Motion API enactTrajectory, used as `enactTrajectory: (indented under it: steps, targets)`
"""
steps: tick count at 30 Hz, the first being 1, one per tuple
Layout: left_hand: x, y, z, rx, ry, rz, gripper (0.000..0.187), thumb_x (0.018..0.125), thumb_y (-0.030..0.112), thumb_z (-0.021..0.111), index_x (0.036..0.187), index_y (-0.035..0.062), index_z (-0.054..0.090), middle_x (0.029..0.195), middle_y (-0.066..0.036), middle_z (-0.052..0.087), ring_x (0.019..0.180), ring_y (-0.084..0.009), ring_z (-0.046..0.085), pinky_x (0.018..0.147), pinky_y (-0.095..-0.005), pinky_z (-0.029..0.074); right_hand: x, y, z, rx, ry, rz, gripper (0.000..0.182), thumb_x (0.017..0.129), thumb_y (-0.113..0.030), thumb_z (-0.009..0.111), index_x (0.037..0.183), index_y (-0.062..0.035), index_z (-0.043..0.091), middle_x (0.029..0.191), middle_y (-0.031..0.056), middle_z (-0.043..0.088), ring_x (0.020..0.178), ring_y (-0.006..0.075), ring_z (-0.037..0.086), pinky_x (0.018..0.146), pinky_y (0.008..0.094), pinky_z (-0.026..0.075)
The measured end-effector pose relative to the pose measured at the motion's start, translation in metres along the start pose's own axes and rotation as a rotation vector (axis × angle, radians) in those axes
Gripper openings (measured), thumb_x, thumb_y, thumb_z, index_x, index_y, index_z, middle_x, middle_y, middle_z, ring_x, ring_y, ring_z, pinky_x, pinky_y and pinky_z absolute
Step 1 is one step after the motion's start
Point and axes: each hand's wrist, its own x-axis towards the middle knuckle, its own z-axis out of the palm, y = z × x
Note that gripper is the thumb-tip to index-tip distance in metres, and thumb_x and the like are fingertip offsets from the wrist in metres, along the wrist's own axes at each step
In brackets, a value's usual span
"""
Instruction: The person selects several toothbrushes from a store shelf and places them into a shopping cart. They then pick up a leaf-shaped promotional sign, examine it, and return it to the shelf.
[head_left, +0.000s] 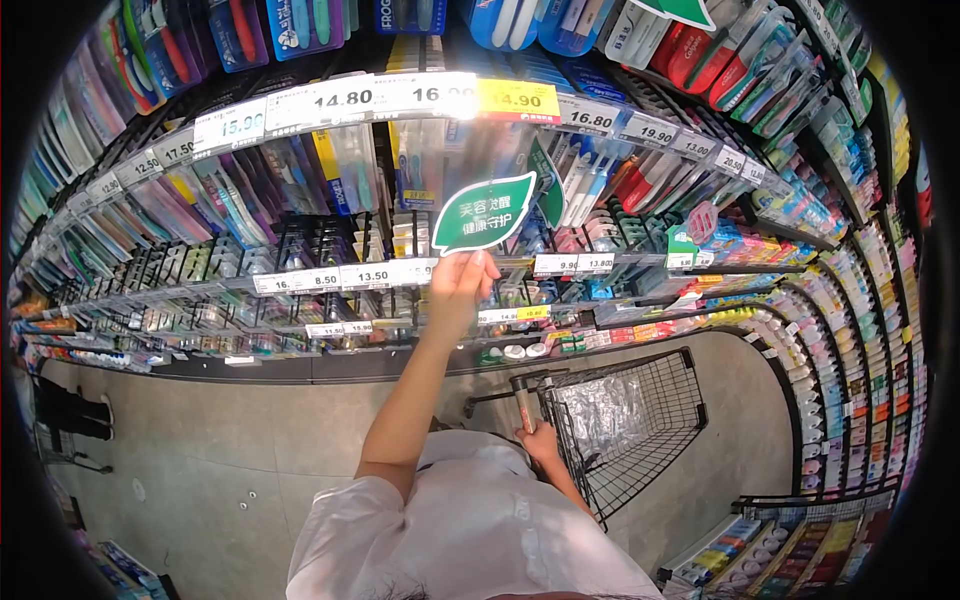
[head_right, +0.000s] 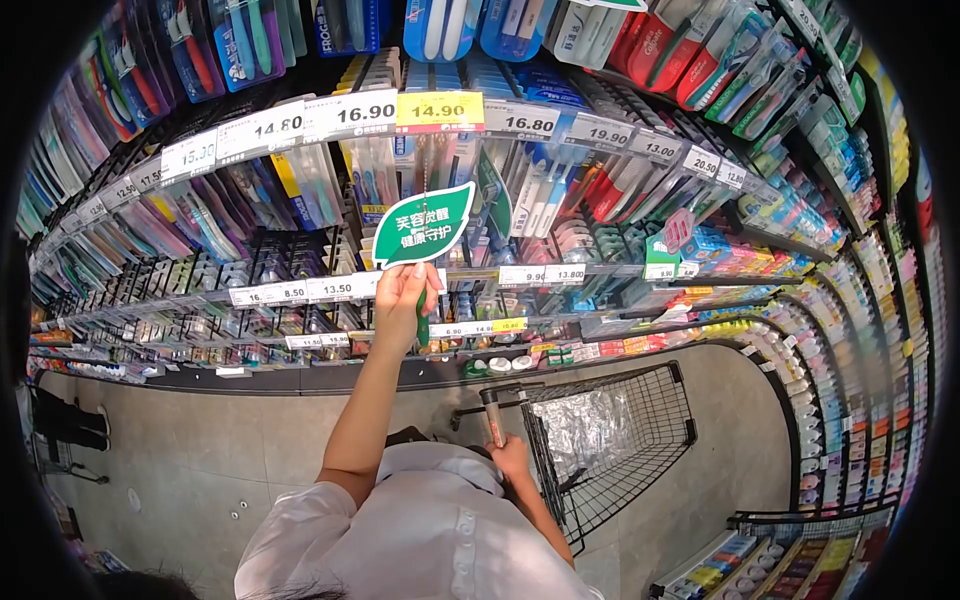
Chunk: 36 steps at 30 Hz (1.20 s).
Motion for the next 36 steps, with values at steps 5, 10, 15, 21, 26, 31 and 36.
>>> enactTrajectory:
  steps: [5,10,15,21,26,31,36]
  targets:
    - [-0.003,0.007,0.001,-0.027,0.0,-0.041,0.027,0.087,0.021,0.044,0.071,0.0011,0.052,0.053,0.0,0.043,0.048,-0.0065,0.038,0.045,-0.0197,0.028,0.002,0.004,0.003,-0.007,0.008,-0.009,0.039,0.061,-0.031,0.069,0.069,0.0048,0.058,0.066,0.0246,0.058,0.068,0.0379,0.06,0.063,0.0412,0.046]
    - [-0.005,0.008,0.0,-0.09,0.009,-0.065,0.022,0.088,0.02,0.043,0.083,0.0006,0.052,0.06,-0.001,0.047,0.048,-0.0059,0.038,0.045,-0.019,0.028,0.005,0.009,0.006,0.004,-0.006,-0.015,0.035,0.063,-0.031,0.068,0.069,0.0027,0.059,0.065,0.0225,0.058,0.066,0.0357,0.06,0.062,0.0398,0.046]
    - [-0.008,0.009,-0.002,-0.133,-0.029,-0.088,0.021,0.089,0.02,0.041,0.091,0.0008,0.05,0.065,0.0,0.049,0.049,-0.005,0.038,0.045,-0.0182,0.029,0.007,0.009,0.007,0.001,0.001,-0.017,0.034,0.064,-0.031,0.068,0.069,0.0015,0.059,0.065,0.0215,0.059,0.066,0.0345,0.06,0.063,0.0392,0.046]
    - [-0.01,0.015,-0.002,-0.089,-0.061,-0.093,0.022,0.089,0.021,0.041,0.086,0.0013,0.05,0.06,-0.002,0.048,0.047,-0.0066,0.04,0.045,-0.0188,0.031,0.007,0.007,0.005,0.015,-0.008,0.005,0.034,0.064,-0.031,0.068,0.07,0.0013,0.06,0.065,0.0211,0.059,0.066,0.0339,0.06,0.063,0.0394,0.046]
    - [-0.009,0.015,-0.006,-0.063,-0.138,-0.079,0.024,0.089,0.022,0.041,0.081,0.0012,0.049,0.059,-0.003,0.048,0.048,-0.0094,0.042,0.046,-0.0211,0.035,0.009,0.009,0.007,-0.016,-0.002,0.001,0.034,0.064,-0.031,0.069,0.07,0.001,0.06,0.065,0.0208,0.059,0.066,0.0337,0.061,0.063,0.039,0.046]
    - [-0.01,0.014,-0.001,-0.156,0.019,-0.175,0.021,0.089,0.021,0.043,0.082,0.0016,0.049,0.064,-0.004,0.049,0.053,-0.01,0.045,0.052,-0.0224,0.037,0.011,0.009,0.008,-0.008,-0.008,0.012,0.034,0.064,-0.031,0.069,0.07,0.001,0.06,0.066,0.0209,0.06,0.067,0.0338,0.061,0.064,0.039,0.047]
    - [-0.007,0.019,-0.005,-0.353,0.008,-0.238,0.018,0.087,0.019,0.046,0.084,0.0019,0.05,0.068,-0.002,0.05,0.056,-0.0098,0.046,0.053,-0.022,0.038,0.01,0.005,0.006,-0.023,-0.003,0.017,0.034,0.064,-0.031,0.069,0.071,0.0011,0.061,0.067,0.0211,0.06,0.068,0.0337,0.061,0.065,0.0391,0.047]
